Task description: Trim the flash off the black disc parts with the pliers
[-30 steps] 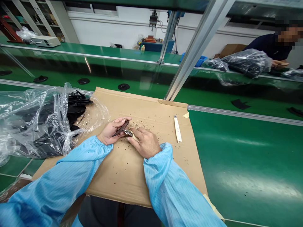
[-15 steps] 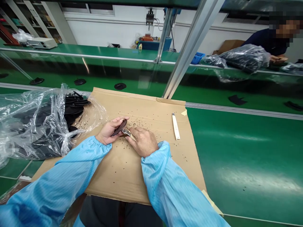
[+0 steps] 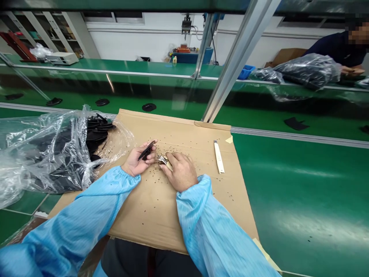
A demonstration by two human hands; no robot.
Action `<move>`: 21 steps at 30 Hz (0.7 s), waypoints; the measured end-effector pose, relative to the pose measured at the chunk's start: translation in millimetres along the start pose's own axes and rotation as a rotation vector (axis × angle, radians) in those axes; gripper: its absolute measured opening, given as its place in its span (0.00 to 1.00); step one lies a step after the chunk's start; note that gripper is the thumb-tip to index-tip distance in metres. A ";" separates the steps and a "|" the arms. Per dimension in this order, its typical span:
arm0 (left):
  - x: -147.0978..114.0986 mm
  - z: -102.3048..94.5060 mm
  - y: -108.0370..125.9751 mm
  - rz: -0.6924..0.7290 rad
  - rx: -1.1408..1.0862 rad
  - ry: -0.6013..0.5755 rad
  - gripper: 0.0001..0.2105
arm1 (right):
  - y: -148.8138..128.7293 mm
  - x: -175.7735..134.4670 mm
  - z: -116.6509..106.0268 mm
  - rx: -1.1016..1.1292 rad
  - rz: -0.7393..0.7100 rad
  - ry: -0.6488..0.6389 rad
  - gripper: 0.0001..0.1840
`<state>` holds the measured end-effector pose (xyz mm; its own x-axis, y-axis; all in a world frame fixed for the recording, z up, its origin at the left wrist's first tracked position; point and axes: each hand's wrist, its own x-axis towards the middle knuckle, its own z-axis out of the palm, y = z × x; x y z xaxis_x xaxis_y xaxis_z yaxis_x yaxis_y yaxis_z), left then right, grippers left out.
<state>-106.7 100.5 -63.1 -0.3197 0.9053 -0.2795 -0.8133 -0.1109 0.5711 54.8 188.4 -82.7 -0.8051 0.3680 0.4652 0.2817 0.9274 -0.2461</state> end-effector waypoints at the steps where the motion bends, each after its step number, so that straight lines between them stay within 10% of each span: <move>1: 0.7 -0.1 -0.4 0.011 -0.013 0.023 0.07 | 1.2 0.0 1.0 -0.011 0.000 -0.005 0.20; 14: 10.5 -7.6 -7.8 0.186 0.020 -0.074 0.17 | 9.0 2.7 4.0 -0.059 -0.159 0.077 0.19; 18: 11.1 -8.9 -9.5 0.212 0.025 -0.094 0.21 | -23.4 12.0 -13.7 0.035 -0.203 0.380 0.13; 21: 13.7 -3.5 -10.7 0.229 0.075 -0.026 0.14 | -62.9 41.5 -20.5 0.147 -0.284 0.381 0.10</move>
<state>-104.1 112.6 -75.7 -0.4783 0.8704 -0.1165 -0.6823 -0.2848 0.6733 14.4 146.7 -30.5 -0.5834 0.1255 0.8025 -0.0201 0.9855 -0.1688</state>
